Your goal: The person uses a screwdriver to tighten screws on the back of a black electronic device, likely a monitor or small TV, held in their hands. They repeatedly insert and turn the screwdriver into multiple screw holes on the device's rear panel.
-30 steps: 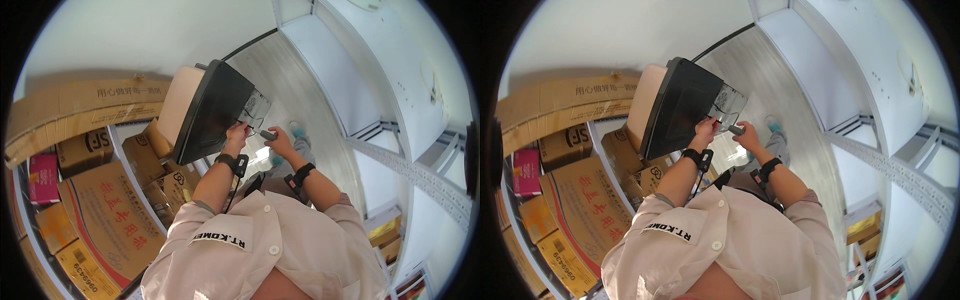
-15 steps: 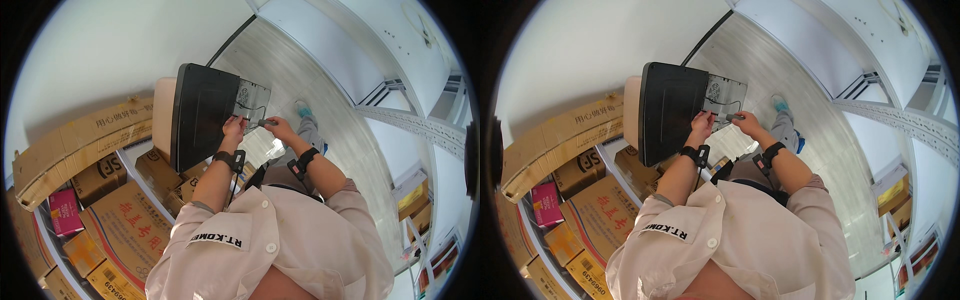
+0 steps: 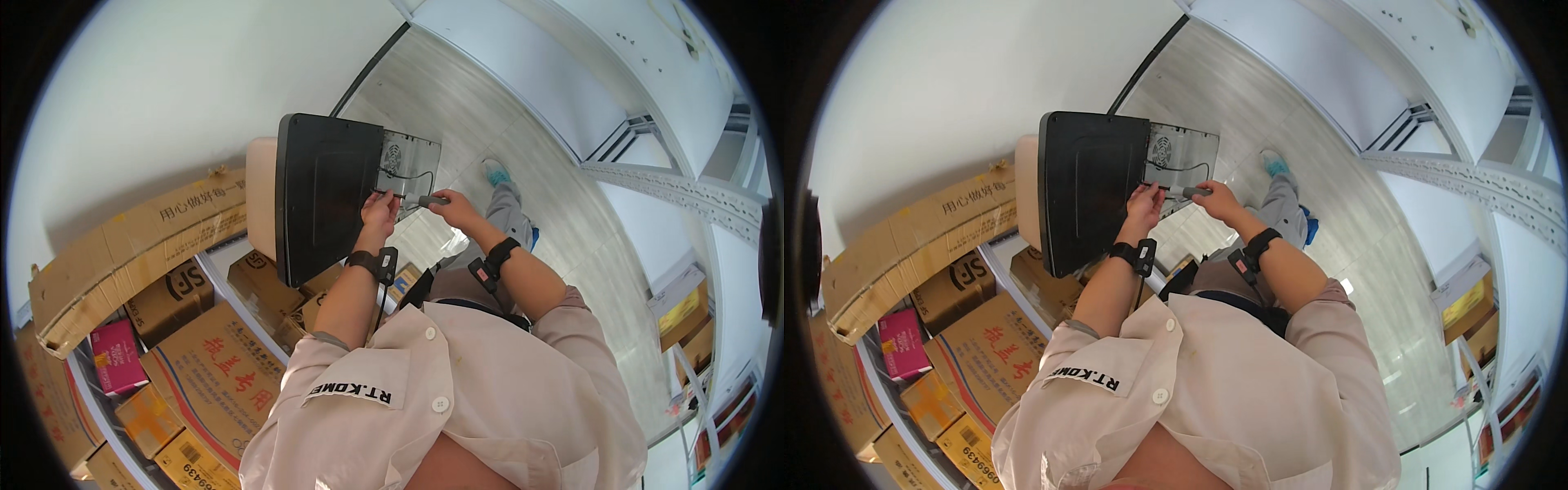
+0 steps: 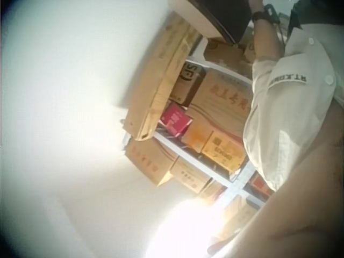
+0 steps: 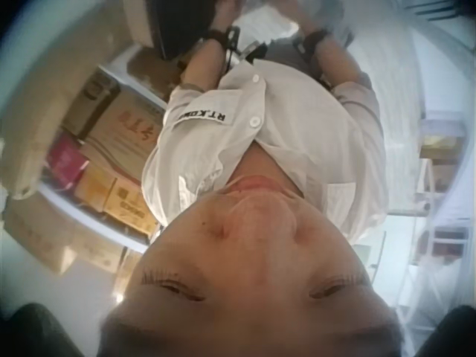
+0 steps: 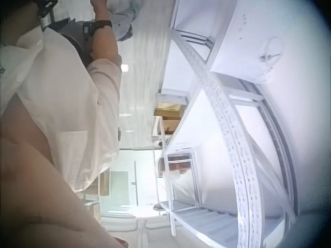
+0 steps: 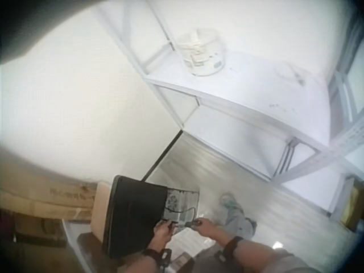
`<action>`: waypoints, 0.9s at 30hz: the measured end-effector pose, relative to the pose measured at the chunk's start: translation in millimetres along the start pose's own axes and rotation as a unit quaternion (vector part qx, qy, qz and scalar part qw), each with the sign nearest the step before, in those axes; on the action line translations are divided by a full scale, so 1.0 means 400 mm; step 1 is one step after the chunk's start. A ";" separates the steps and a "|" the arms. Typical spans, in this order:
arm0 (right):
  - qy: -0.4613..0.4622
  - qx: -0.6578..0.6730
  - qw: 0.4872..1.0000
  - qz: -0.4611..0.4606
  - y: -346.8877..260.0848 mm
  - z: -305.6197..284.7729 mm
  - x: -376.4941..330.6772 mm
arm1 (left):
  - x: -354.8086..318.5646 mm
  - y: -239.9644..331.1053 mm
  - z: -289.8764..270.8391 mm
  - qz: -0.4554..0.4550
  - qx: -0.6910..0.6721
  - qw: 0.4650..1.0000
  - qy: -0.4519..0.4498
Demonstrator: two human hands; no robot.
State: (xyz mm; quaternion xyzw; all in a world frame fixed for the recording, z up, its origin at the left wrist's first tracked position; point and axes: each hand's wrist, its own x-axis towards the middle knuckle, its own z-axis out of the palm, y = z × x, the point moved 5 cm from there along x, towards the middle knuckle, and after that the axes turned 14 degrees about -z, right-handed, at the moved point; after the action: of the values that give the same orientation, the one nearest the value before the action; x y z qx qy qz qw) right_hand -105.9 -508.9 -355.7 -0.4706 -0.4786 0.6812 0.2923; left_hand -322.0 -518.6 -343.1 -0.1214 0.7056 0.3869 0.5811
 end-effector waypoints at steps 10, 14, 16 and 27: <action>-0.002 0.017 1.000 -0.002 0.008 0.013 -0.002 | 0.045 -0.010 -0.028 -0.008 -0.017 0.999 -0.042; -0.009 0.028 0.999 0.013 0.010 0.013 0.000 | 0.028 -0.008 -0.014 0.001 -0.018 0.999 -0.030; -0.019 0.042 0.998 0.040 0.011 0.018 -0.001 | 0.023 -0.007 -0.013 0.003 -0.024 0.999 -0.030; -0.020 0.090 0.992 0.086 0.012 0.022 -0.003 | -0.019 -0.004 0.001 0.002 -0.020 1.000 -0.011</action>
State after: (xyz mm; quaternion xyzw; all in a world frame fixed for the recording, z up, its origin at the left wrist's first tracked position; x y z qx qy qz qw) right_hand -113.3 -515.1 -358.6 -0.4682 -0.3792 0.7531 0.2645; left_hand -318.5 -521.5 -336.9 -0.1270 0.6914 0.4035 0.5856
